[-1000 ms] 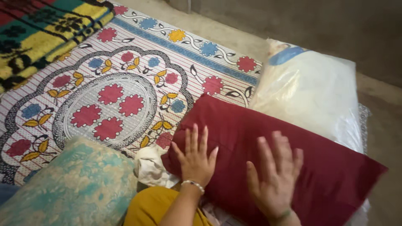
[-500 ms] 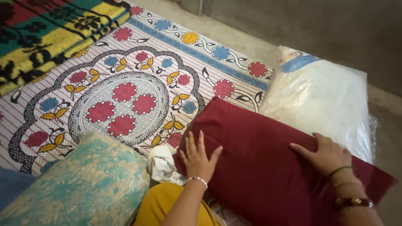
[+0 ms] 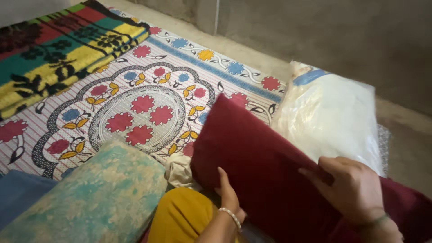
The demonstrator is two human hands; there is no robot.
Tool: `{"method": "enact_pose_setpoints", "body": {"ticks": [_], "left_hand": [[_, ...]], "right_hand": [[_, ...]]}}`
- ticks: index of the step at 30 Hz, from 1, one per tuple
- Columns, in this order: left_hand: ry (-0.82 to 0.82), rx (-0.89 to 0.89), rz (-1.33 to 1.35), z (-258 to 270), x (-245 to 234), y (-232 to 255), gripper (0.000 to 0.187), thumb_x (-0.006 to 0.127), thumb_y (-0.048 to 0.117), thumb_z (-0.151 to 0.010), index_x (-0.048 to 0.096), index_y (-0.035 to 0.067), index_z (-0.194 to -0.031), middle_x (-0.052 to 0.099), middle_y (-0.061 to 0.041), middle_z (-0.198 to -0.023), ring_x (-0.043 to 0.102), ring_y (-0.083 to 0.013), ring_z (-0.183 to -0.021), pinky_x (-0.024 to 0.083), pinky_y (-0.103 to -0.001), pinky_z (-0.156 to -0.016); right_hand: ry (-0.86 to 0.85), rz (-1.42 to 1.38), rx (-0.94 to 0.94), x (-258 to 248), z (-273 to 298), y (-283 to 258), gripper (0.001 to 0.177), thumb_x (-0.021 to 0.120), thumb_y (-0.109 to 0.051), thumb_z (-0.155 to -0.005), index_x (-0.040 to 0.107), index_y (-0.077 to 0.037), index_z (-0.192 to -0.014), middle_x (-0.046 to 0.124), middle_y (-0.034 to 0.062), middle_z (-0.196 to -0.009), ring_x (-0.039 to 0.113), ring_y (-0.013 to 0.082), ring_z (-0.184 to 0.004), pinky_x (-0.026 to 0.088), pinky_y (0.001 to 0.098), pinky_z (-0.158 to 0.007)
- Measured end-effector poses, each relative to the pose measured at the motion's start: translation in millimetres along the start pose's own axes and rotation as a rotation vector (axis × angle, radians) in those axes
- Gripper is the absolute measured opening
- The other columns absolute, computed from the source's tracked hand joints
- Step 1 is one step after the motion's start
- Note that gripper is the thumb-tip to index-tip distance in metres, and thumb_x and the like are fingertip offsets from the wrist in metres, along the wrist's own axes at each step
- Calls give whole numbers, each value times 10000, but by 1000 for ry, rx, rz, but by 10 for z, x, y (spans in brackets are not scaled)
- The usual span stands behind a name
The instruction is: The person inserts a pillow insert into a maroon pillowcase, smooths the cover, and then handles a plastic-wrapped pillow insert and a floral pillowcase. The person adjusts the pillowcase opening and arranges the items on the patterned floor mat.
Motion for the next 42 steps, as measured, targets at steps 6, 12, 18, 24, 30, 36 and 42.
{"method": "enact_pose_setpoints", "body": {"ticks": [6,12,18,24,30,36,42], "left_hand": [[-436,251,-92,183,853,273,794,283,695,-945,189,253,-1599,297,-75,-1632,376,-293,-1434,443,-568,-1050],[-511,212,-353,-33,1020,202,388,449,449,-1025,462,196,-1319,495,-19,-1217,533,-200,-1062,535,-454,-841],[-336,13,-437,-608,312,-623,169,603,374,-1010,610,212,-961,603,24,-854,612,-167,-776,512,-365,-723],[-301,1170,-948,15,884,-35,295,603,390,-974,668,131,-1102,704,-30,-1078,683,-256,-993,566,-432,-916],[-357,1748,-1619,159,1330,-399,680,553,588,-959,450,233,-1530,317,-100,-1650,185,-377,-1531,44,-745,-1126],[-282,1744,-1950,-512,1667,-524,814,456,700,-926,218,333,-1612,82,-42,-1713,42,-332,-1562,-35,-768,-1130],[-352,1773,-1776,-391,1642,-291,766,502,627,-998,272,299,-1651,214,4,-1720,225,-286,-1575,0,-758,-1221]], "right_hand": [[370,57,-498,-1085,73,-28,237,779,-279,-682,590,-144,-636,665,64,-700,627,248,-666,478,422,-626],[-321,99,-212,-447,57,539,120,796,-304,-744,689,-252,-754,719,-73,-749,687,120,-795,528,319,-746],[-991,-492,86,1002,603,805,259,799,-396,-887,801,-256,-1104,732,-99,-1162,697,154,-1019,580,311,-902],[-62,-153,301,548,420,858,555,634,-521,-861,672,-229,-1333,658,61,-1305,557,307,-1265,340,606,-1144],[61,-77,451,1457,660,886,759,531,-602,-876,476,-193,-1513,371,146,-1609,263,381,-1508,83,795,-1080],[37,-28,408,1909,487,1103,823,481,-640,-887,375,-187,-1566,255,126,-1668,185,366,-1537,48,780,-1123],[299,-108,410,1224,165,1286,674,449,-569,-1091,320,-217,-1651,228,115,-1746,192,362,-1628,52,766,-1223]]}}
Point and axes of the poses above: each hand's wrist, its own z-axis away from the middle knuckle, its own x-axis out of the palm, y = z × x, the point moved 5 cm from there along -z, towards the middle knuckle
